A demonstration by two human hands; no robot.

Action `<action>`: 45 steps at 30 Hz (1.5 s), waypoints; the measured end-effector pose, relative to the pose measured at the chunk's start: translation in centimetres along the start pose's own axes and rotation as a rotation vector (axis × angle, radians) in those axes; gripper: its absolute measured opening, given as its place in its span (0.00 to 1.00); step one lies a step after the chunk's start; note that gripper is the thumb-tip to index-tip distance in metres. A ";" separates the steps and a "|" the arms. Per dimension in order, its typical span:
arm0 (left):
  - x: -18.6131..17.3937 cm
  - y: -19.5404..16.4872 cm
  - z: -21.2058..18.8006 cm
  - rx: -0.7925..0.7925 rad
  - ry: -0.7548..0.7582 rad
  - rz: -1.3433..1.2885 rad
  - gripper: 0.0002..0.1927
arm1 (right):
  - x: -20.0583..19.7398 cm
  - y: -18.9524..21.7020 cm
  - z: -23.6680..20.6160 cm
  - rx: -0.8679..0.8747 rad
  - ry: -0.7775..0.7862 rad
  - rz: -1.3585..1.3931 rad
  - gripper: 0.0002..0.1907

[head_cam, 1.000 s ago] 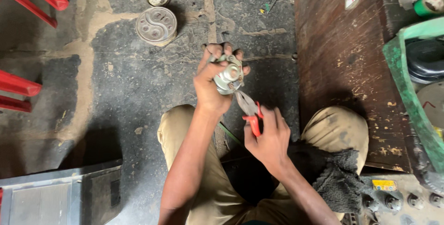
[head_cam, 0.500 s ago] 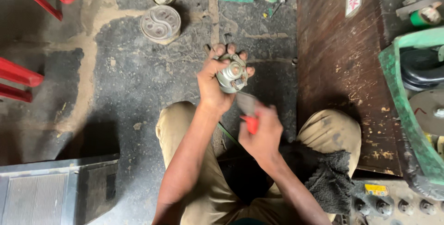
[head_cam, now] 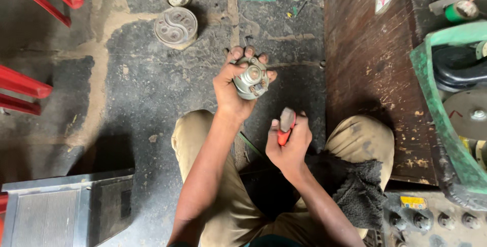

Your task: The person sits on the workshop floor holding a small round metal component, repeatedly filing and scraping its edge with a flat file, turning the part to work different sides. They then use red-handled pliers to grip and work on the part's fittings while continuing to file.

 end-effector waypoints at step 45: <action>-0.1 0.9 -0.1 -0.031 0.031 -0.130 0.10 | 0.4 -2.9 -1.3 -0.020 0.069 -0.129 0.20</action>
Point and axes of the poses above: each hand's wrist, its own z-axis towards the middle knuckle, its own x-axis out of the palm, y = z × x, the point moved 2 cm from there along z, towards the middle knuckle, and after that the axes turned 3 degrees about y, right-handed, at the moved point
